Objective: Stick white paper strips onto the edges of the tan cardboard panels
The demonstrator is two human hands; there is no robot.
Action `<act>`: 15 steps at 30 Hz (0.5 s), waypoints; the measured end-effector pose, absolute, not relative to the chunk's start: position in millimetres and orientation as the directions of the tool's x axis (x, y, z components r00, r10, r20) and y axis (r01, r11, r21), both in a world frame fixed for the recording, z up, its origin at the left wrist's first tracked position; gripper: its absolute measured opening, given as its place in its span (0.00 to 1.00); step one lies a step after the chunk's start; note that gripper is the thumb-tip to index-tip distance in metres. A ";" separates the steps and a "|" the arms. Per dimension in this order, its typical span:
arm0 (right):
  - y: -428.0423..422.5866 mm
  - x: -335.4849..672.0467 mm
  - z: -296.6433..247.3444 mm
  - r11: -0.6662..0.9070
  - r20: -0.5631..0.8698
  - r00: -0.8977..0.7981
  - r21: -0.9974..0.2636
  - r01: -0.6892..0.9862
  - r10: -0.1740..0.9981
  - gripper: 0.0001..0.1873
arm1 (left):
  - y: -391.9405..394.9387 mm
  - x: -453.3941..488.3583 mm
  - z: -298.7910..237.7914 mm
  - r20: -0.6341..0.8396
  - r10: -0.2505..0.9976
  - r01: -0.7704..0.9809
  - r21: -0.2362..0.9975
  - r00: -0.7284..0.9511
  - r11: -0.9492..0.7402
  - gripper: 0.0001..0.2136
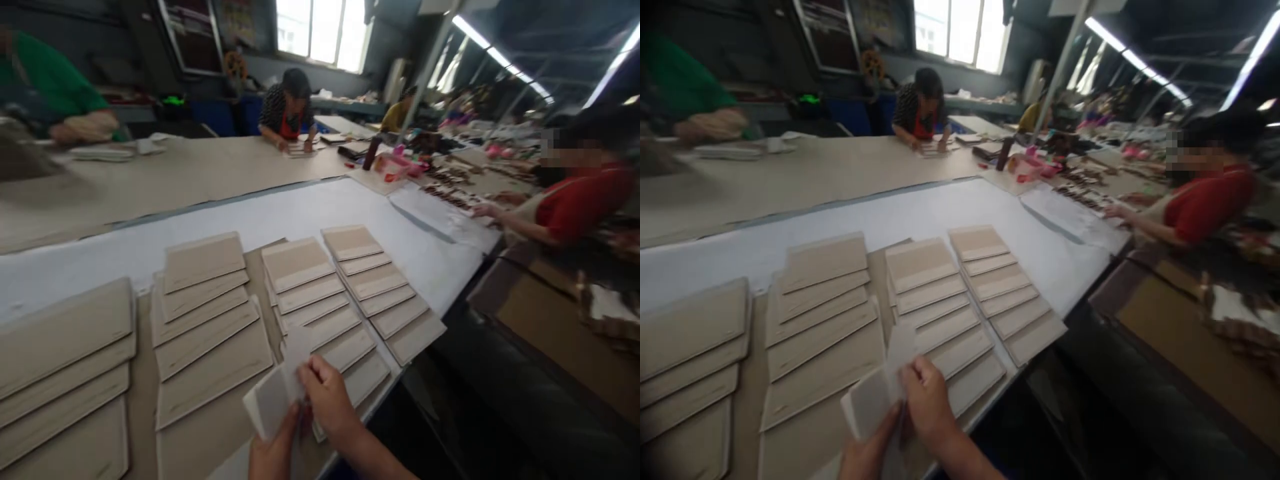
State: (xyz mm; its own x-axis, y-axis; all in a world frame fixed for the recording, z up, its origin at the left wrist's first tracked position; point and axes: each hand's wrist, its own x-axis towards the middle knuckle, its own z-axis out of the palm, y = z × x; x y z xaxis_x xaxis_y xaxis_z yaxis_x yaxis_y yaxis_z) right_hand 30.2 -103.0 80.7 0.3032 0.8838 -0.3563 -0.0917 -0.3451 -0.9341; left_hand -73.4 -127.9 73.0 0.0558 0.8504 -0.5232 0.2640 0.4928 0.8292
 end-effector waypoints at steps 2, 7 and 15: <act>-102.3 28.7 80.2 -0.355 -0.379 0.268 -0.925 -0.134 0.886 0.17 | -125.2 -75.0 69.1 -0.618 0.779 0.038 0.785 0.101 0.618 0.25; -92.4 26.3 82.2 -0.441 -0.496 0.228 -0.861 -0.253 0.838 0.18 | -127.7 -81.3 66.7 -0.599 0.789 -0.030 0.793 0.136 0.608 0.26; -45.5 18.5 71.5 -0.455 -0.470 -0.082 -0.878 0.147 0.879 0.15 | -144.4 -141.1 42.3 -0.607 0.794 0.221 0.781 0.049 0.584 0.17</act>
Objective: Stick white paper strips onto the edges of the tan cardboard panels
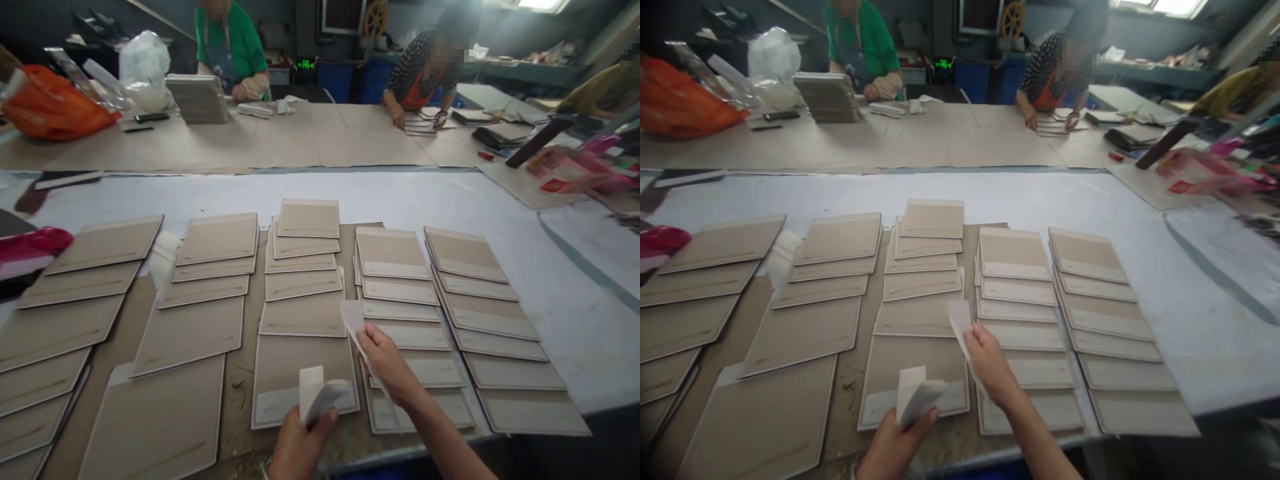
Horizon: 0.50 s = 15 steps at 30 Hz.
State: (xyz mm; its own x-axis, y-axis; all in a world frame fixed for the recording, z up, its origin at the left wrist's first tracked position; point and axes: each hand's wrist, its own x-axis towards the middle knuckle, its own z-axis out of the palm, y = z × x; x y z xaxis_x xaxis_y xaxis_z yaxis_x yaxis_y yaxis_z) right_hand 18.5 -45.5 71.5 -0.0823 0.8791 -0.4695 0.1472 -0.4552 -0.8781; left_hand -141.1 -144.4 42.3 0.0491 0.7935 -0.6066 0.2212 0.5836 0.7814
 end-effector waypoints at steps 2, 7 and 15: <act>-34.8 9.7 64.7 -0.334 -0.416 -0.190 -0.874 0.353 0.889 0.15 | -142.4 -164.6 41.5 -0.555 0.832 0.399 0.761 -0.006 0.511 0.14; -7.7 -29.3 48.6 -0.134 -0.471 -0.408 -0.767 0.627 0.782 0.15 | -128.7 -212.4 34.1 -0.127 0.991 0.756 0.653 0.050 0.045 0.13; 32.6 -82.5 34.1 0.064 -0.462 -0.488 -0.675 0.735 0.741 0.16 | -98.6 -230.8 3.6 0.163 0.985 0.895 0.428 0.059 -0.125 0.14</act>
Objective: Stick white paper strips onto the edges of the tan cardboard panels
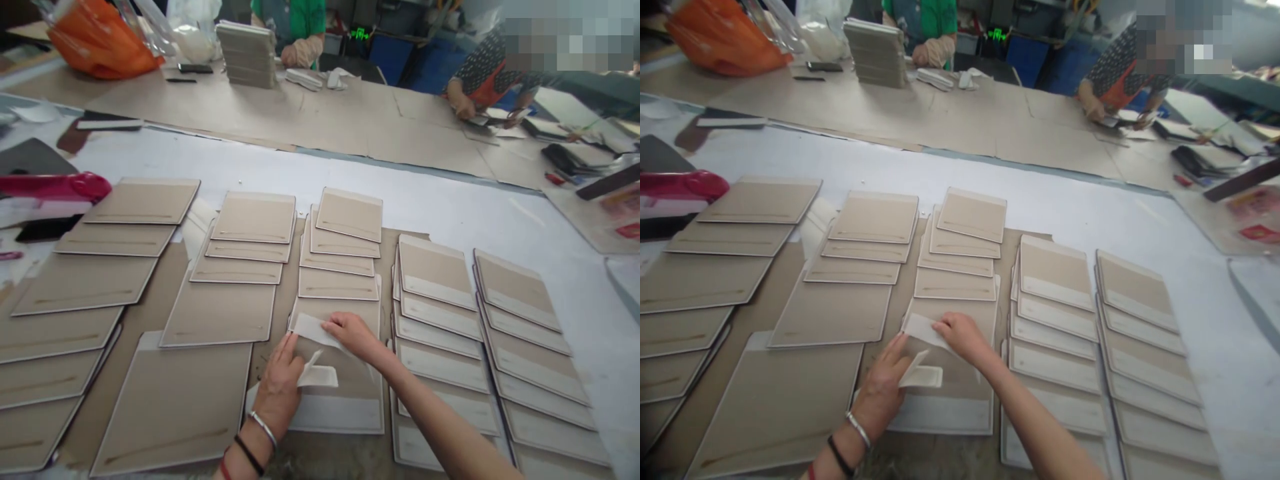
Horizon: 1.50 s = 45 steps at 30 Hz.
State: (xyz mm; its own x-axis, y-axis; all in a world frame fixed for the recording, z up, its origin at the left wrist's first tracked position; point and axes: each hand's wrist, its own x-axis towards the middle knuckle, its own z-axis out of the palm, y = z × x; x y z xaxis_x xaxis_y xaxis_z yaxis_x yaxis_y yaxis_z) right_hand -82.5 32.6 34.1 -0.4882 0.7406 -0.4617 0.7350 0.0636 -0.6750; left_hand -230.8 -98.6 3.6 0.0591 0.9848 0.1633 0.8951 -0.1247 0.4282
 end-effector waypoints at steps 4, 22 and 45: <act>41.8 -93.2 29.8 0.152 -0.477 -0.465 -0.557 0.816 0.746 0.15 | -91.2 -233.6 7.1 0.159 0.987 0.905 0.414 0.031 -0.095 0.13; 43.2 -104.0 33.4 0.305 -0.557 -0.424 -0.297 0.905 0.715 0.14 | -82.6 -235.9 10.6 0.116 0.986 0.921 0.358 0.118 -0.152 0.12; 35.3 -21.8 45.3 0.152 -0.607 -0.238 -0.190 0.970 0.758 0.15 | -75.5 -233.7 13.8 -0.007 0.976 0.946 0.251 0.216 -0.207 0.11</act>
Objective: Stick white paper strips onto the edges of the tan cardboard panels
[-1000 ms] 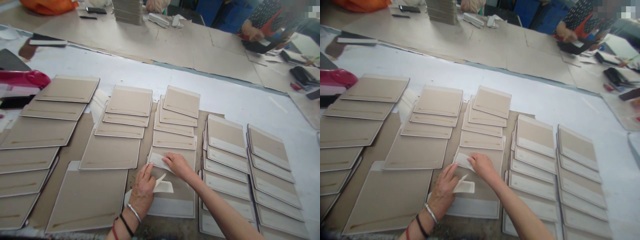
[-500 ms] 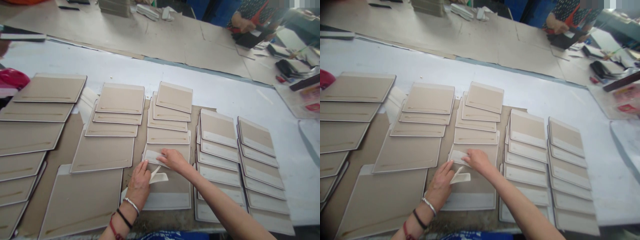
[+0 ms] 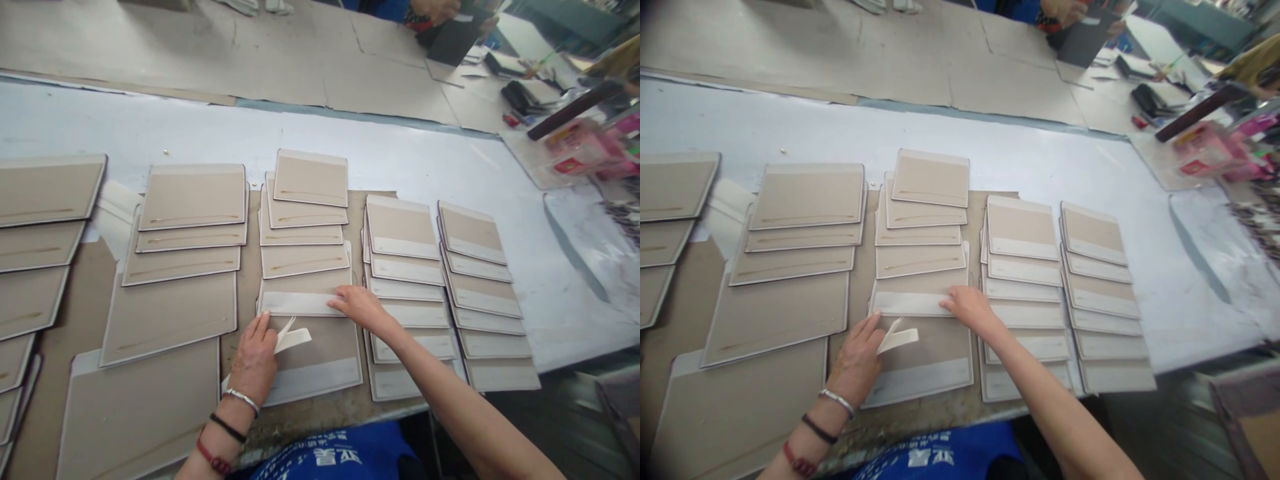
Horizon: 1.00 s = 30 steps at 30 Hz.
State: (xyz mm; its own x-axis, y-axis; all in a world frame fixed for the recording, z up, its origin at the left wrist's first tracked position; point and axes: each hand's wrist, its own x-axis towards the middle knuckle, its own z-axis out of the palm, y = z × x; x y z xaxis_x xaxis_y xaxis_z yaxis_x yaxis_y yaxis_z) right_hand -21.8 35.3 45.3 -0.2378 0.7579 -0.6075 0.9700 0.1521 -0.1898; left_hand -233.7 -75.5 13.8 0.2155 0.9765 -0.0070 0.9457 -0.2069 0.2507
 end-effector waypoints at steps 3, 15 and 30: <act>31.9 -22.8 43.6 0.159 -0.589 -0.238 -0.183 0.970 0.772 0.15 | -75.6 -234.1 13.7 -0.002 0.972 0.944 0.239 0.233 -0.226 0.12; 25.1 -23.5 36.3 0.198 -0.544 -0.245 -0.146 0.969 0.802 0.14 | -76.4 -234.8 12.5 -0.011 0.968 0.942 0.231 0.252 -0.242 0.11; 21.0 -29.1 34.3 0.246 -0.528 -0.243 -0.066 0.967 0.813 0.15 | -76.3 -235.3 12.3 -0.033 0.970 0.941 0.253 0.240 -0.225 0.12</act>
